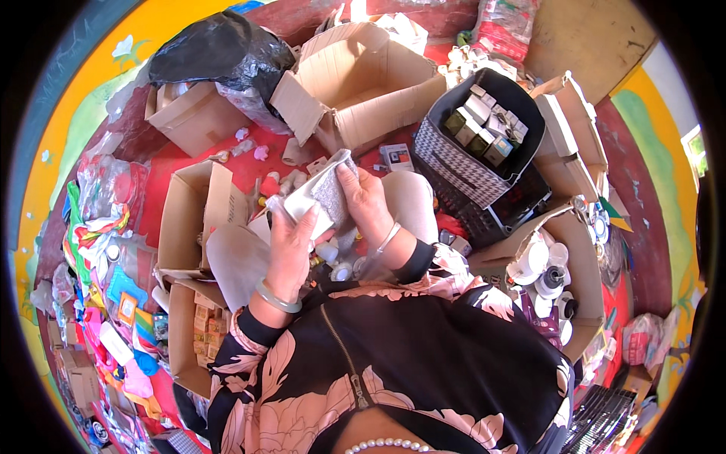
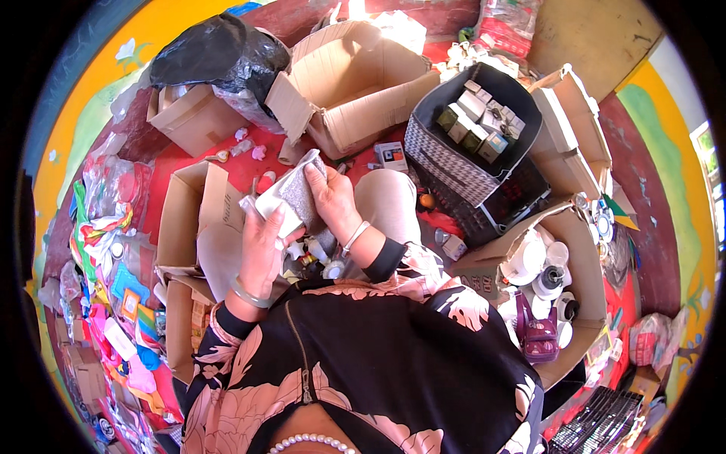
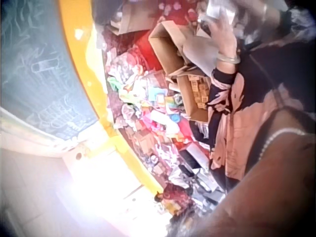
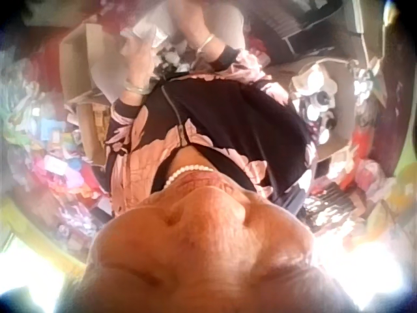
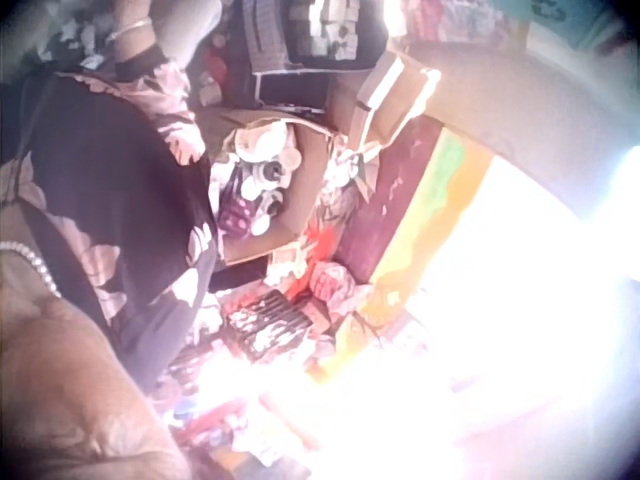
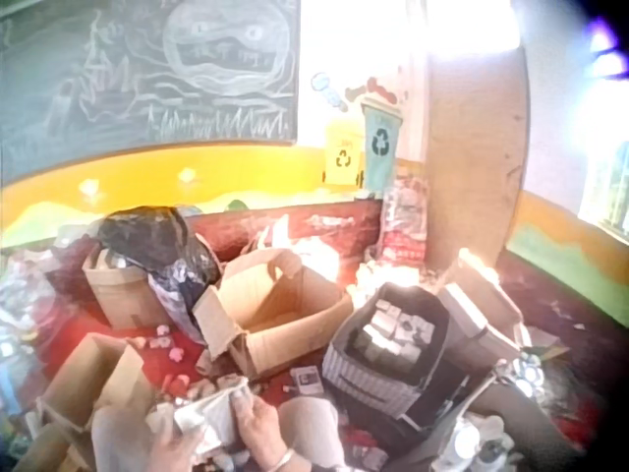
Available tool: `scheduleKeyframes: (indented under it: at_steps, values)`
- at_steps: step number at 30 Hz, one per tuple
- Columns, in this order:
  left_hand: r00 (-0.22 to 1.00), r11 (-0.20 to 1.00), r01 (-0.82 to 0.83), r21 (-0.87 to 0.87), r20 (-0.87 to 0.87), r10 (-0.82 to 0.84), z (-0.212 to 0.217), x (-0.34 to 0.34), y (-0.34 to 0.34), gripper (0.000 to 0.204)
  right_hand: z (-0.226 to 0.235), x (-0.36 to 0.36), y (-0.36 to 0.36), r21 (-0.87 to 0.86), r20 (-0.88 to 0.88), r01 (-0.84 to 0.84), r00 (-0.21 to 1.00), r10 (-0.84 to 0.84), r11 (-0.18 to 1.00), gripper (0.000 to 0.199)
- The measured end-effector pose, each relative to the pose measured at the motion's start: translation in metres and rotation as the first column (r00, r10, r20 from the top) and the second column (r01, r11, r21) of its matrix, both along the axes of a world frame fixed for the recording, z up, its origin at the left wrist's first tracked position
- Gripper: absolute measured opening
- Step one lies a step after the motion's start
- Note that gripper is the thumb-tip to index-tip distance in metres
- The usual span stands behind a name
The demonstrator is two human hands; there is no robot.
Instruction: The person sits on a cluttered floor and wipes various small items with a grey cloth. They handle a white rectangular object, a white bottle, a small yellow container, and a black remote control, cleaning each one before placing it down.
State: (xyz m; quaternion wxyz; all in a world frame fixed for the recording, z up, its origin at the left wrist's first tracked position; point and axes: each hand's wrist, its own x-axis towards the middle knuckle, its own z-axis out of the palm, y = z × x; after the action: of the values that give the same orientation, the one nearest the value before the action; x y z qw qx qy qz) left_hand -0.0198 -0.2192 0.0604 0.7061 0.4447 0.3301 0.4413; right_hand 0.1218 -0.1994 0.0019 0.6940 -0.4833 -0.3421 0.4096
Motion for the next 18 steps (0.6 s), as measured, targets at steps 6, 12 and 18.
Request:
scheduleKeyframes:
  at_steps: [6,12,18]
  values:
    - [0.997,1.0,0.012,0.023,0.076,-0.014,-0.015,-0.005,0.003,0.031,0.013,0.007,-0.005,-0.096,0.051,0.125,0.991,-0.121,0.987,0.043]
    - [0.892,0.965,0.187,-0.183,0.443,-0.089,-0.017,-0.02,0.017,0.037,0.009,0.023,0.0,0.079,-0.757,-0.211,0.624,0.197,0.974,0.035]
    - [0.733,0.862,0.265,-0.431,0.671,0.111,-0.036,-0.033,0.026,0.034,0.04,0.016,-0.003,0.354,-0.778,-0.326,0.418,0.47,0.877,0.045]
